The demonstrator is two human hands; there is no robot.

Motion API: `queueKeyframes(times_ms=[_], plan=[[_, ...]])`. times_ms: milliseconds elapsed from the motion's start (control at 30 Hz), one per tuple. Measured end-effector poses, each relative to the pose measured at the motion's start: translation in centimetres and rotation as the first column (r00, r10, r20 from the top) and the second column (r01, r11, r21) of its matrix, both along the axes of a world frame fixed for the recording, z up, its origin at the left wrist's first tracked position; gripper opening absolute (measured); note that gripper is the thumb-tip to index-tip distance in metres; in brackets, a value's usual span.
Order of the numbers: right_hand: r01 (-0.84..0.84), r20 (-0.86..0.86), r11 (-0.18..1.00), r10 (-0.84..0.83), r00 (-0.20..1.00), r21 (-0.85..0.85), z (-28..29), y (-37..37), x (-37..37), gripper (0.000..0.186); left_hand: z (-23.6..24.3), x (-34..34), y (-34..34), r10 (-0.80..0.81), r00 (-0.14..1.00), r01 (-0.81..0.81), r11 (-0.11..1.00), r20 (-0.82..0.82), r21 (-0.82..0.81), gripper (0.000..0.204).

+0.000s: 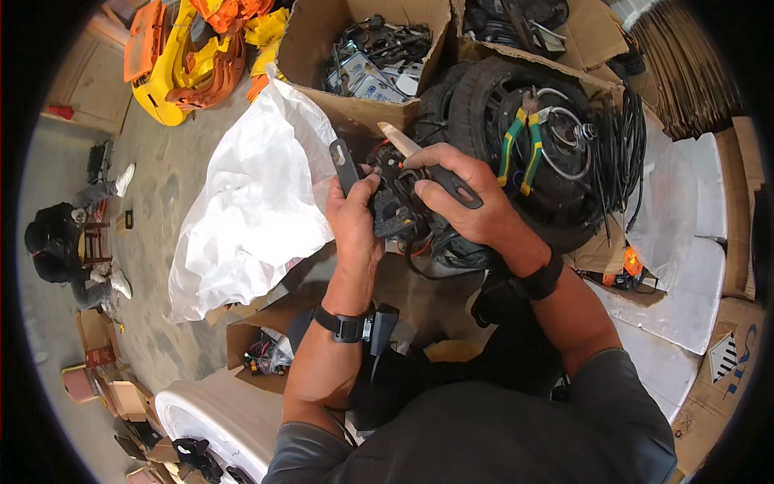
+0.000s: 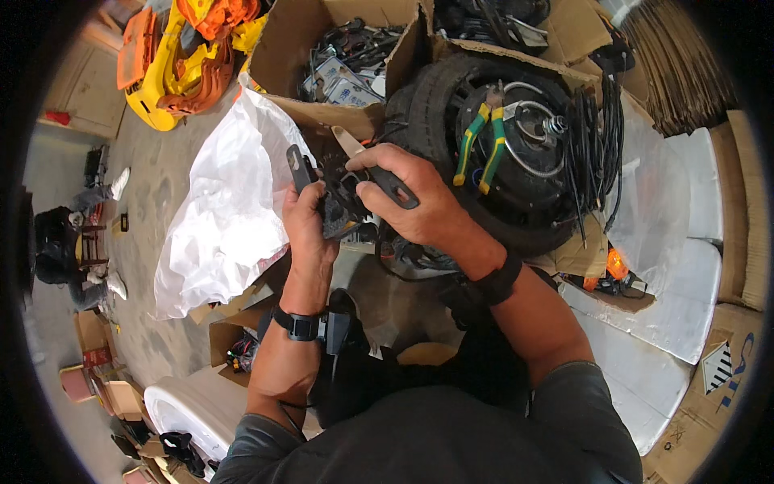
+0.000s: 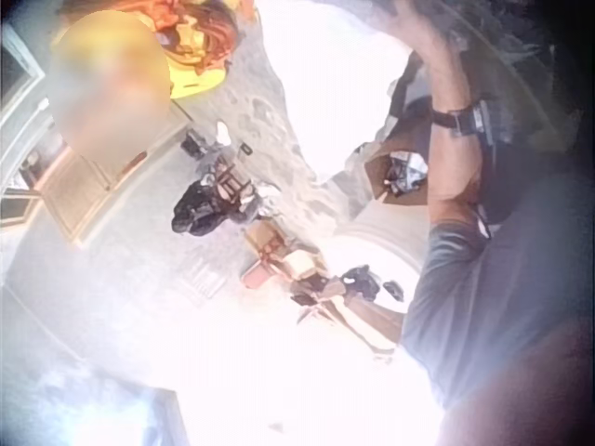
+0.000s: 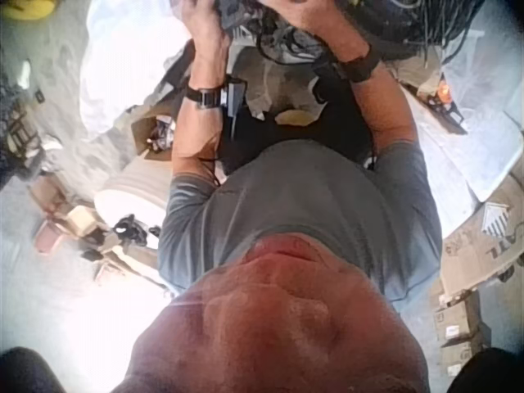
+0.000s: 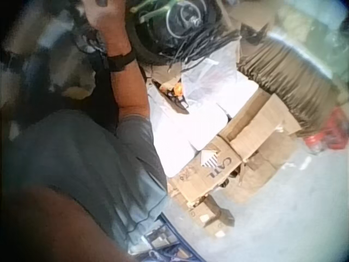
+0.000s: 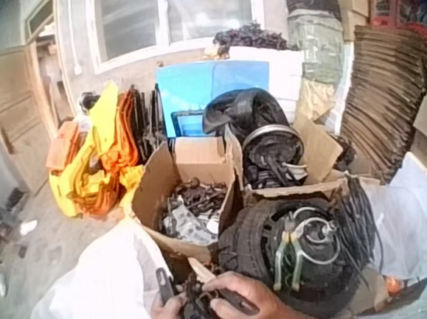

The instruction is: Repairing and inspecting mechanical and electrical components of a motor assembly.

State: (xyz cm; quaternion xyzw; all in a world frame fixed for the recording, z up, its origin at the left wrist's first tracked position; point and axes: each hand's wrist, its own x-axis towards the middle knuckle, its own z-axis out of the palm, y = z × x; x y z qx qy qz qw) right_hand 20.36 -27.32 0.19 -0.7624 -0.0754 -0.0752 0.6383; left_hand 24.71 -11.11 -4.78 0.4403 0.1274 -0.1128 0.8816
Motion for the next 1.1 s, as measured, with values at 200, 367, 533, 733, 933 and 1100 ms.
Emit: queueKeyframes(times_ms=[200, 367, 533, 733, 933, 1100], plan=[[-0.012, -0.020, 1.000, 0.012, 1.000, 0.029, 0.0, 0.0, -0.1, 0.023, -0.5, -0.3, -0.1, -0.038, 0.999, 0.038, 0.999, -0.016, -0.001, 0.019], [-0.008, 0.036, 1.000, 0.008, 0.999, -0.004, -0.6, 0.0, -0.1, 0.023, -1.0, -0.4, 0.1, -0.070, 0.997, 0.069, 0.996, 0.012, 0.059, 0.021], [-0.008, 0.036, 1.000, 0.008, 0.999, -0.002, 0.2, -0.2, -0.2, 0.023, 0.1, -1.0, -0.3, -0.102, 0.994, 0.103, 0.994, 0.038, -0.035, 0.024], [0.129, -0.247, 0.870, -0.008, 0.969, 0.475, -0.4, -1.7, 0.5, 0.022, -0.4, -0.3, 0.0, -0.097, 0.990, 0.092, 0.994, 0.101, 0.055, 0.027], [0.120, -0.238, 0.648, 0.097, 0.966, 0.752, -1.1, -2.7, 0.9, 0.031, 1.0, -0.4, 0.1, -0.150, 0.986, 0.139, 0.980, 0.069, 0.143, 0.017], [0.108, -0.261, 0.654, 0.141, 0.955, 0.749, -1.7, -2.5, 1.2, 0.033, 1.1, -0.7, 0.5, -0.242, 0.964, 0.217, 0.955, 0.109, 0.200, 0.019]])
